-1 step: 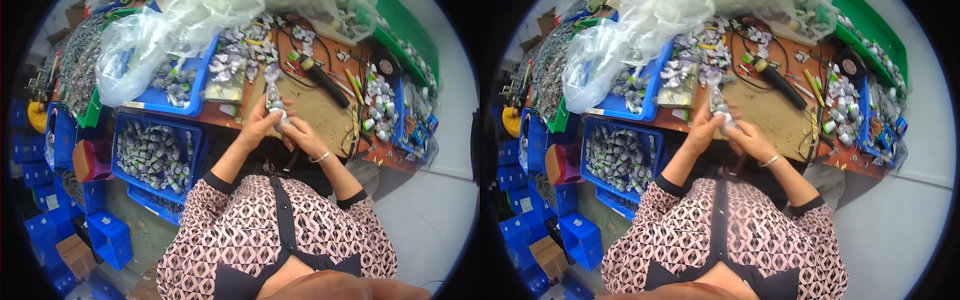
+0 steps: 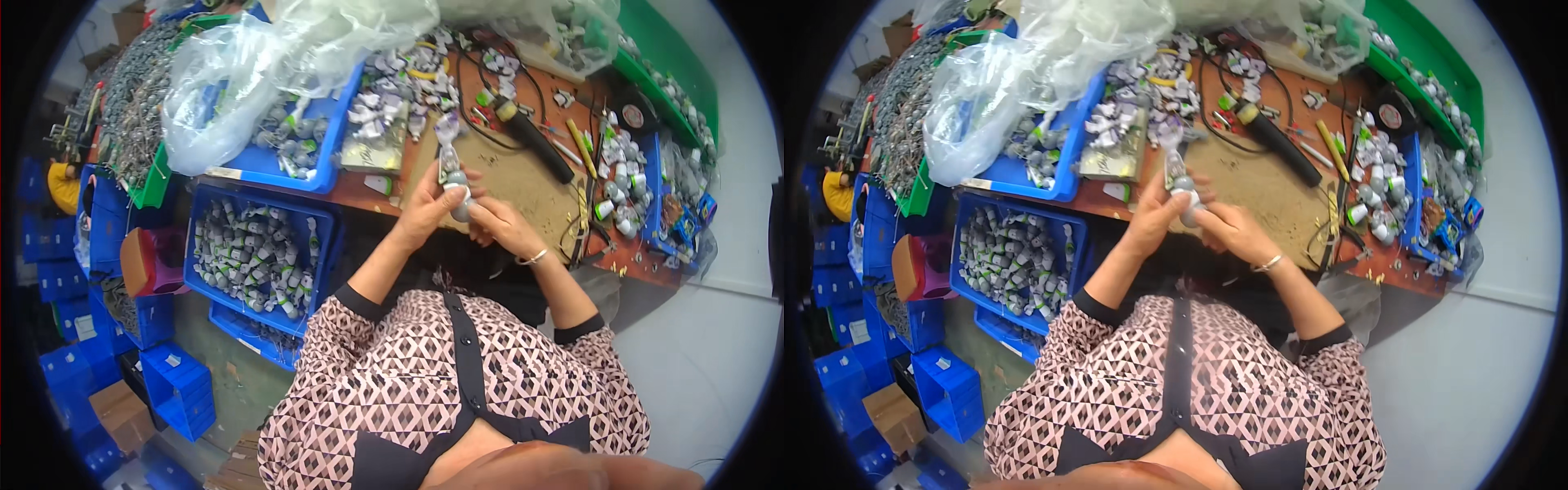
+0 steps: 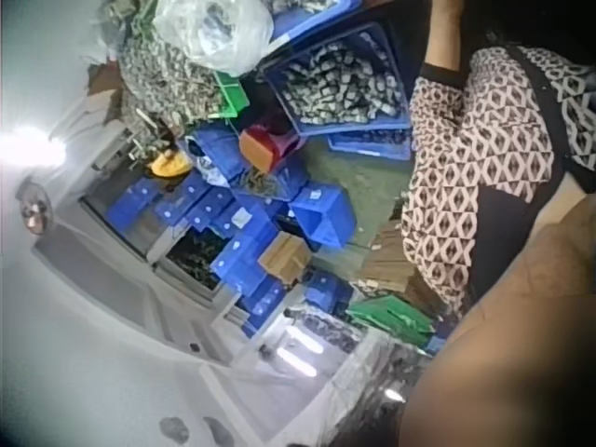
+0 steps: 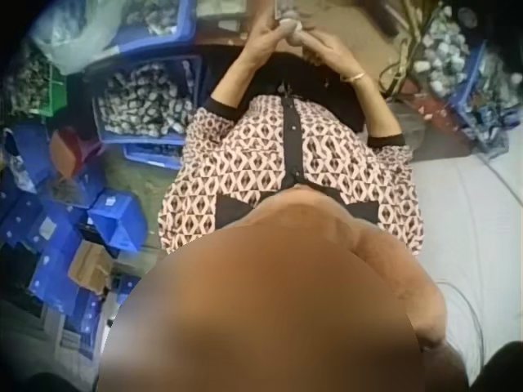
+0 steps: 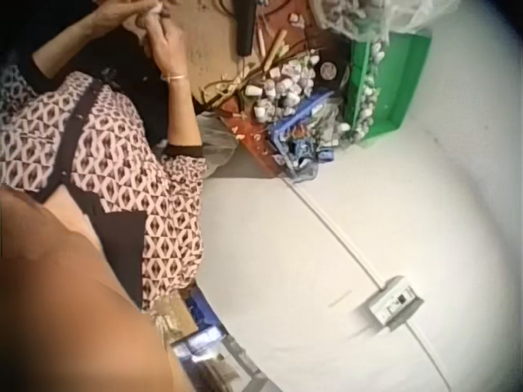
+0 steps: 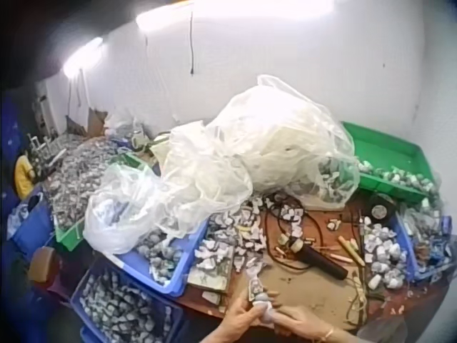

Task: Assembling, heat-treating, and labeling LED light bulb components at a factory workstation.

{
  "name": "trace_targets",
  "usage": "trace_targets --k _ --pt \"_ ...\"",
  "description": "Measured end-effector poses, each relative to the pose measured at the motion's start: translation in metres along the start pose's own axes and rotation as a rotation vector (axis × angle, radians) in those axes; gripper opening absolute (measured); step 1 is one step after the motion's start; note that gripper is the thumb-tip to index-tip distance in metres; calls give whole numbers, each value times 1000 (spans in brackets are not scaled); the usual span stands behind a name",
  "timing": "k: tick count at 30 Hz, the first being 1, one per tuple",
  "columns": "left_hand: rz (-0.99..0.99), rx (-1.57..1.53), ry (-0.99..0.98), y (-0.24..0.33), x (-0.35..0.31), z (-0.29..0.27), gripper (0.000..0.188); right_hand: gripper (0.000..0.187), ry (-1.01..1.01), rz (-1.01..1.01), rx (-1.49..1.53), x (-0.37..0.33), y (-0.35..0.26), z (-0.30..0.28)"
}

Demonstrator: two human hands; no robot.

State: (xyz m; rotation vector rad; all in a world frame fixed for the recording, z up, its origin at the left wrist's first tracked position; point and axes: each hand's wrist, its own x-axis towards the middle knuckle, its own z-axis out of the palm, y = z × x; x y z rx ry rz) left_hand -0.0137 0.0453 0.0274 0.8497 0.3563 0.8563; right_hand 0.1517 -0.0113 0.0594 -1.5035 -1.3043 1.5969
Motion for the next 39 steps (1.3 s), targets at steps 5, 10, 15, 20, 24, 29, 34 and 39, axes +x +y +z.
trace_targets --k 5,10,15,20,24,29,34,39 --pt "-69 51 19 -8 -12 -21 43 33 49 -158 -734 3 -37 -41" --pt "-144 42 -32 -22 -11 -22 47 24 21 -472 -787 48 -70 -57" --pt "-193 21 -51 -21 -10 -23 46 33 280 -864 -840 133 -111 -33" --pt "-184 -37 -56 -24 -15 -39 56 47 293 -891 -1322 231 -160 -1" --pt "-220 -88 -158 -21 1 -25 61 22 754 -831 -1054 370 -199 -92" --pt "-174 -95 -87 -22 -18 -41 44 37 385 -700 8 308 -345 -35" --pt "-166 -91 -130 -25 -10 -38 43 40 682 -1153 -655 364 -314 -65" --pt "-154 -96 -108 -22 -13 -37 44 59 390 -645 -1196 345 -272 -49"
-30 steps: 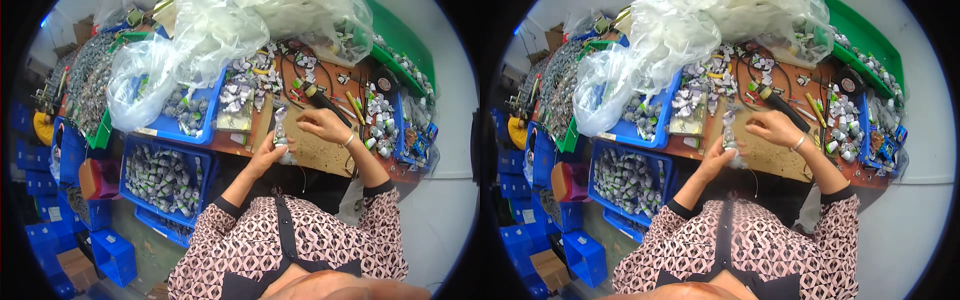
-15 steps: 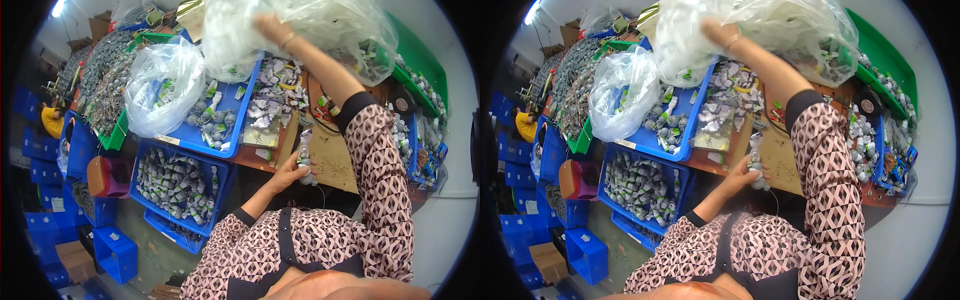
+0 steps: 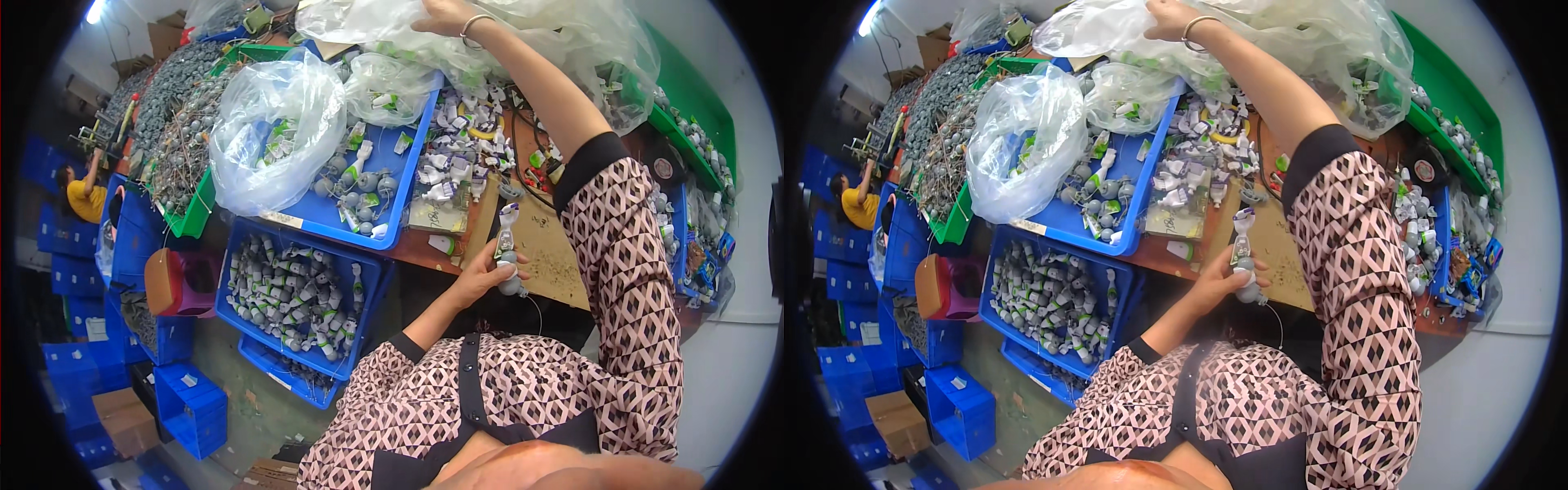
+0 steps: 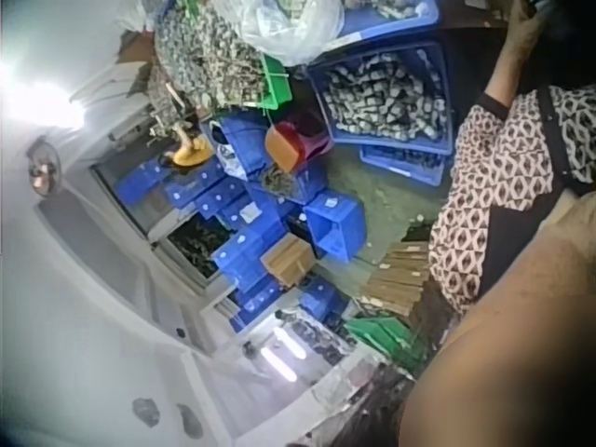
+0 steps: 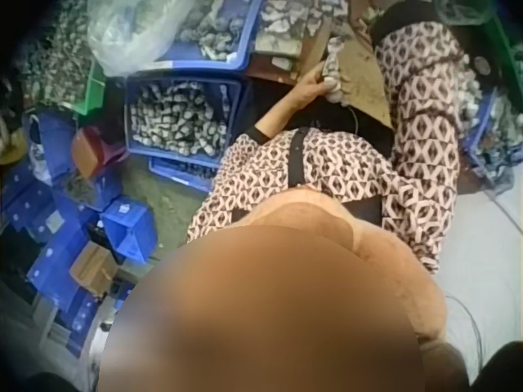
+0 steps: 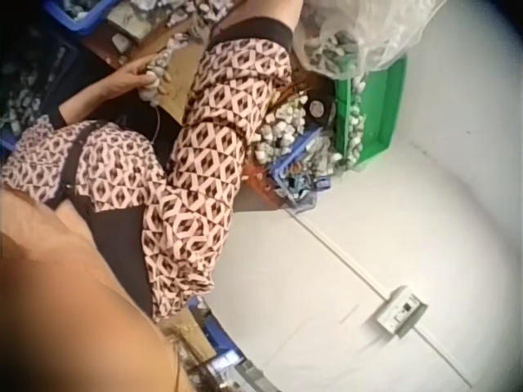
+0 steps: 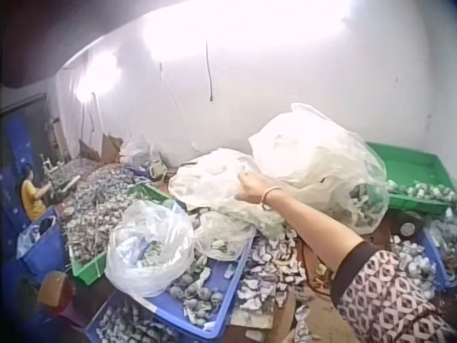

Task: Assembling, heat-treating, and labeling LED light bulb components at a factory workstation.

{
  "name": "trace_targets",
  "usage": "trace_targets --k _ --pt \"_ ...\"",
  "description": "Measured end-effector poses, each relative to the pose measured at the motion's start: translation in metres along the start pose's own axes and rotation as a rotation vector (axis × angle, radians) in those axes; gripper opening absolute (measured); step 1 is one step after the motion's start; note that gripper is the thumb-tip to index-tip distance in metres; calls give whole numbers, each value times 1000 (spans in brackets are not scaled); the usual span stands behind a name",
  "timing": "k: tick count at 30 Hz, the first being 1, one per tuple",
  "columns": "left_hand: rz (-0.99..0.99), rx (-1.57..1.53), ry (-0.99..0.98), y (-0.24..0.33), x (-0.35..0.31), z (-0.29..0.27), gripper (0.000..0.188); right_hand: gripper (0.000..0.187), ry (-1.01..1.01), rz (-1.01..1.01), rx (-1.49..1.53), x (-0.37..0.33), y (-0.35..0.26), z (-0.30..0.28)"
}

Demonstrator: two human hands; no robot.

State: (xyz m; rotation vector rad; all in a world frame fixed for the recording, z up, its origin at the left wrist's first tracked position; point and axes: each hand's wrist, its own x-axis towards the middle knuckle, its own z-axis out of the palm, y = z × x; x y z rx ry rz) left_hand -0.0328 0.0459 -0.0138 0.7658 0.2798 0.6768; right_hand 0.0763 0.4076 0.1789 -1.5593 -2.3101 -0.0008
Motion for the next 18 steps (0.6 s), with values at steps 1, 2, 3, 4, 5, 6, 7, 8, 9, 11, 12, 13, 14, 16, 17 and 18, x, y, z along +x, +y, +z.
trace_targets --k 1,2,3,4,5,6,7,8,9,11,12,13,14,16,17,18 --pt "1 -3 11 0 -2 -1 44 63 105 -62 33 -11 -11 3" --pt "-4 -3 15 1 -3 -2 45 63 99 -67 41 -19 -21 2" --pt "-11 1 1 1 -2 -1 46 63 110 -61 133 -31 -33 -15" --pt "-12 -1 -3 1 -1 -1 46 64 119 -56 227 -39 -40 -23" --pt "-14 -3 -6 2 -1 -1 45 64 119 -52 224 -46 -39 -20" --pt "-16 -3 -9 2 0 -1 45 61 216 -204 224 -54 -35 -15" --pt "-18 1 -14 3 1 0 45 59 319 -357 223 -62 -35 -16" --pt "-14 -8 -7 1 -1 -2 44 53 437 -345 221 -74 -43 -17" --pt "-11 -15 0 1 -3 -4 44 53 437 -340 223 -81 -43 -10" --pt "-11 -2 -8 2 -3 -3 43 39 681 -240 368 -99 -26 3" --pt "-7 6 -5 2 -2 -3 42 39 693 -235 356 -108 -14 12" --pt "-11 17 -9 2 -3 -2 42 48 534 79 582 -116 -2 26" --pt "-21 12 -2 0 -1 -3 41 58 368 403 784 -124 8 32" --pt "-52 21 -10 -1 0 -2 41 65 69 565 901 -130 24 41" --pt "-55 31 -4 0 2 0 41 72 48 509 700 -124 33 53" --pt "-56 42 5 2 5 3 41 76 179 396 650 -116 39 73"
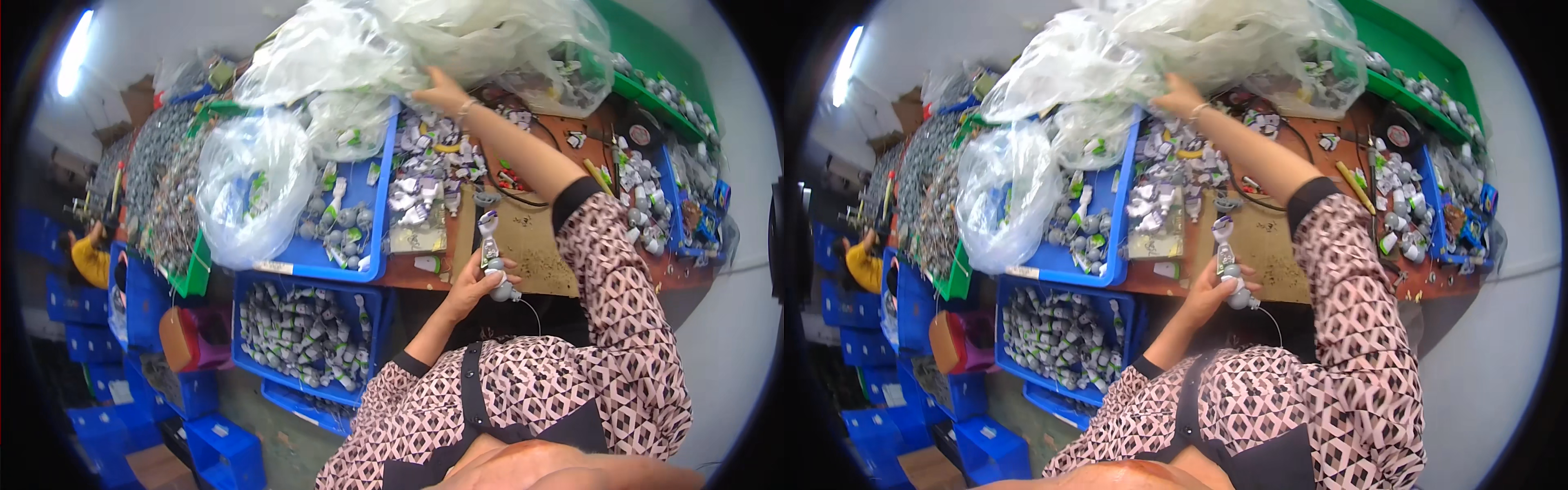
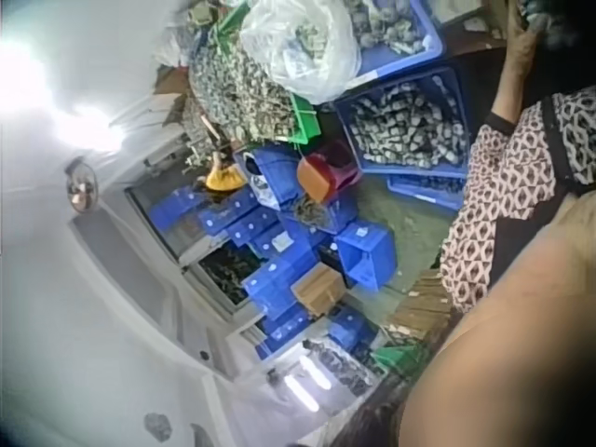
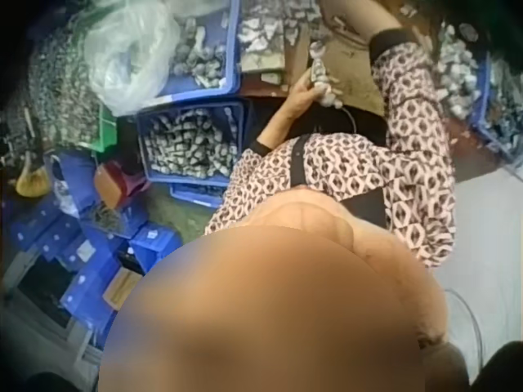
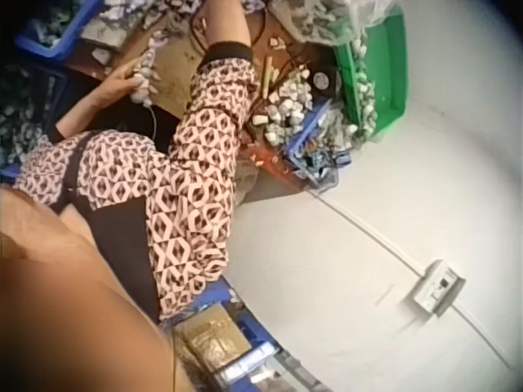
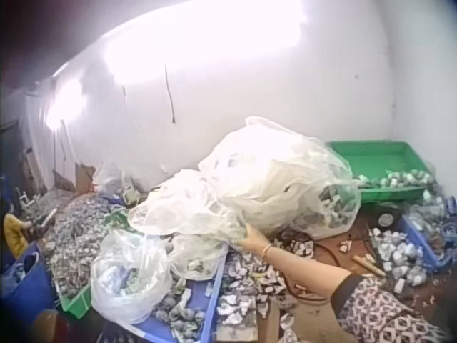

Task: Assembling, heat-treating, and labeling LED light bulb components at a factory workstation.

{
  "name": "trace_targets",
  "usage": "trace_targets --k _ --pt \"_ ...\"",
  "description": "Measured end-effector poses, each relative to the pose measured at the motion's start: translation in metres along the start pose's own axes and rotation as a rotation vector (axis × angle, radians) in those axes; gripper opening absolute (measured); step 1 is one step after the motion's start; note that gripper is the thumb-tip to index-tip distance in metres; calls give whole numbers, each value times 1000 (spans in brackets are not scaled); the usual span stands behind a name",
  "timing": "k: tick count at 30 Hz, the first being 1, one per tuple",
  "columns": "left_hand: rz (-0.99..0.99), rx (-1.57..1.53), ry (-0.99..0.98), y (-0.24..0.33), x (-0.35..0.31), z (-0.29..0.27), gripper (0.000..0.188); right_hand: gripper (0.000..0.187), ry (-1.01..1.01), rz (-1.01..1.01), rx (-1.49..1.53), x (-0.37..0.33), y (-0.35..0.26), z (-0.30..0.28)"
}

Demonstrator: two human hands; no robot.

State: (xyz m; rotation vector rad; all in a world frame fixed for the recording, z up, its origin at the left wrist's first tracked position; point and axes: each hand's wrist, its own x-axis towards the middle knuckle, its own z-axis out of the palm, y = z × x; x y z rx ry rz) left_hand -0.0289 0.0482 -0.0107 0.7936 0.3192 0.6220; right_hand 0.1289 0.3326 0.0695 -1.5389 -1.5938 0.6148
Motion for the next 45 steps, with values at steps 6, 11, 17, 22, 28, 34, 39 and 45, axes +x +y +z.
trace_targets --k 6,11,17,22,28,34,39,45 --pt "-8 15 7 -6 3 0 42 63 -130 -231 -41 38 -43 46" --pt "19 13 37 -9 -6 -9 44 27 27 -456 -118 -7 -60 3" --pt "-17 18 11 -4 -2 -3 45 20 296 -328 -537 16 4 -146" --pt "5 19 56 -4 -4 -3 45 22 -248 -44 -960 24 7 -152" --pt "2 27 93 -5 -6 -3 45 30 -319 -16 -948 43 15 -134" --pt "-33 36 102 -6 0 1 47 52 -144 -130 -852 64 8 -120" --pt "-24 17 117 -6 -4 -4 48 49 24 -125 -720 59 6 -73" --pt "-45 21 129 -3 0 -4 49 27 176 -35 -614 73 55 -144"
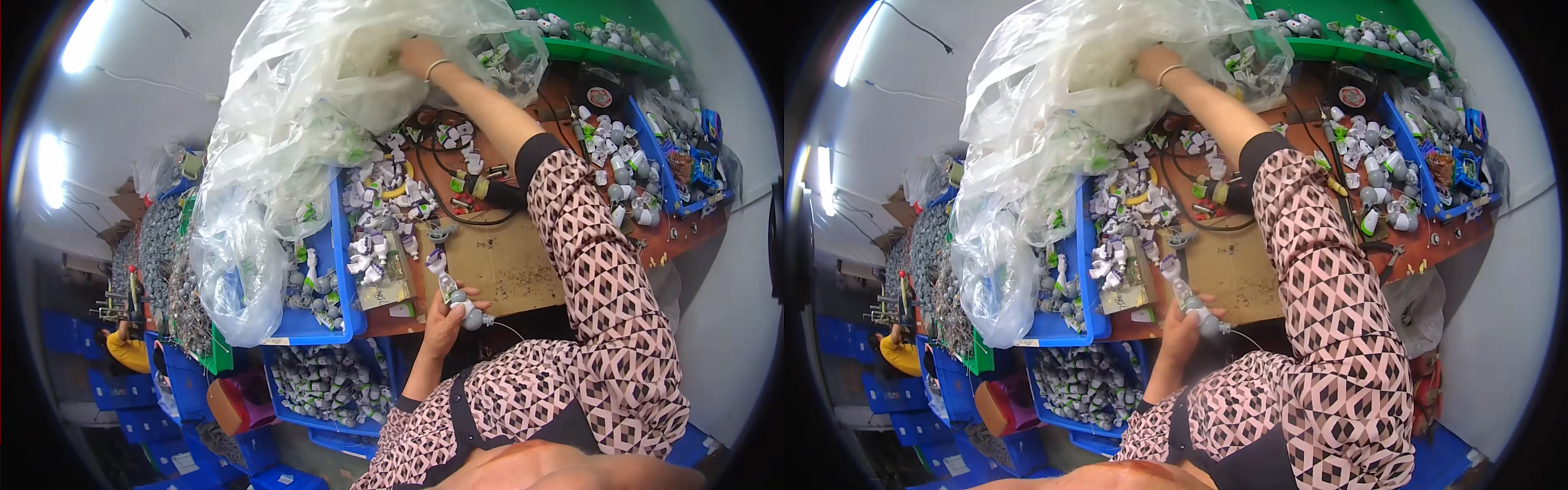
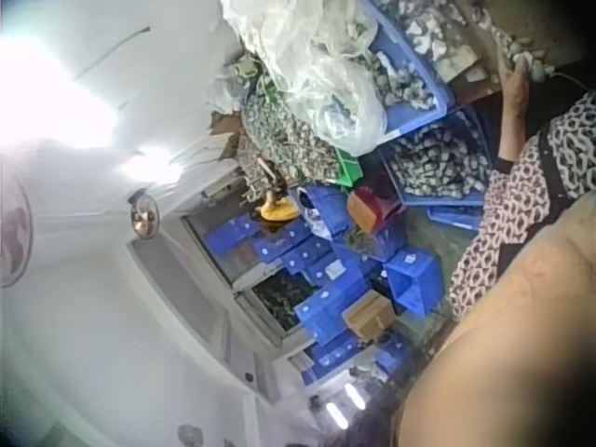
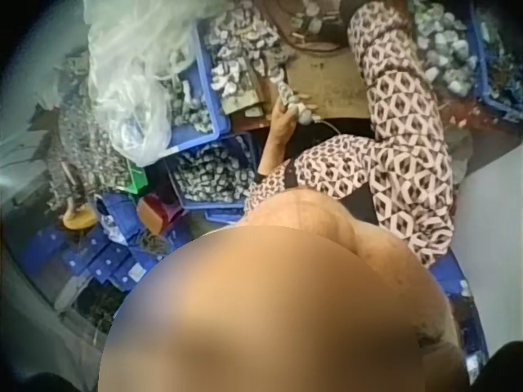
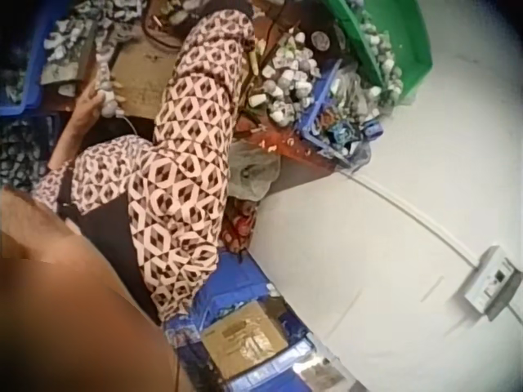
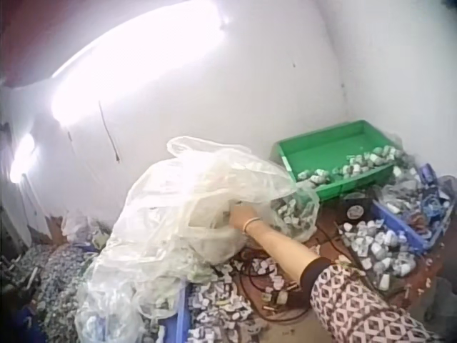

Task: Assembling, heat-treating, and labeling LED light bulb components at a factory workstation.

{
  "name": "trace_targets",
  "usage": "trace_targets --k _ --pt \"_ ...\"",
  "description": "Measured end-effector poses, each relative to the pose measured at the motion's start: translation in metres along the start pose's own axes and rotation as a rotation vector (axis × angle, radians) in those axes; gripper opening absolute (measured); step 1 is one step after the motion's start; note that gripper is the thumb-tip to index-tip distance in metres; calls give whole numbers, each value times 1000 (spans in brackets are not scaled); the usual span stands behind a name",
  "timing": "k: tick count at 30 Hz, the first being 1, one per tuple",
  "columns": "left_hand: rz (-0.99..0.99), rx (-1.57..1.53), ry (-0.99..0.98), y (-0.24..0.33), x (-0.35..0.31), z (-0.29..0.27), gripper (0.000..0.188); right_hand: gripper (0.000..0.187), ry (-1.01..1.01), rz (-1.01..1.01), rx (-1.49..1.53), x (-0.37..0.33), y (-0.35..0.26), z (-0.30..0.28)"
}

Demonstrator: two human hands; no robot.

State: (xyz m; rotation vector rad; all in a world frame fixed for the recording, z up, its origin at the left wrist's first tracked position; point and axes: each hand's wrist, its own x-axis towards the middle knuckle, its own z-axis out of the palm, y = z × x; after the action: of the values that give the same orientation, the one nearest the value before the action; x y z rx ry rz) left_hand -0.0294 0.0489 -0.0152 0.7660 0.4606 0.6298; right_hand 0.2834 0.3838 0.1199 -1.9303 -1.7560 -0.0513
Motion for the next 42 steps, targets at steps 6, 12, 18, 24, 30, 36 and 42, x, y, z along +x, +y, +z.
trace_targets --k 6,12,18,24,30,36,42 --pt "-6 1 -11 2 -1 5 49 24 -94 86 -178 1 39 -7" --pt "-71 6 38 -3 4 8 47 26 -114 -144 -247 33 43 12" --pt "-80 3 85 1 2 4 46 27 -133 -27 -91 45 35 41" --pt "-119 23 130 6 -2 1 53 27 -52 -138 -9 19 26 23" --pt "-99 4 91 4 1 5 52 25 -411 -249 -8 20 66 12" --pt "-79 6 93 1 1 4 51 26 -241 83 575 6 88 12" --pt "-69 -12 66 2 0 2 49 28 -345 -162 170 14 74 12"
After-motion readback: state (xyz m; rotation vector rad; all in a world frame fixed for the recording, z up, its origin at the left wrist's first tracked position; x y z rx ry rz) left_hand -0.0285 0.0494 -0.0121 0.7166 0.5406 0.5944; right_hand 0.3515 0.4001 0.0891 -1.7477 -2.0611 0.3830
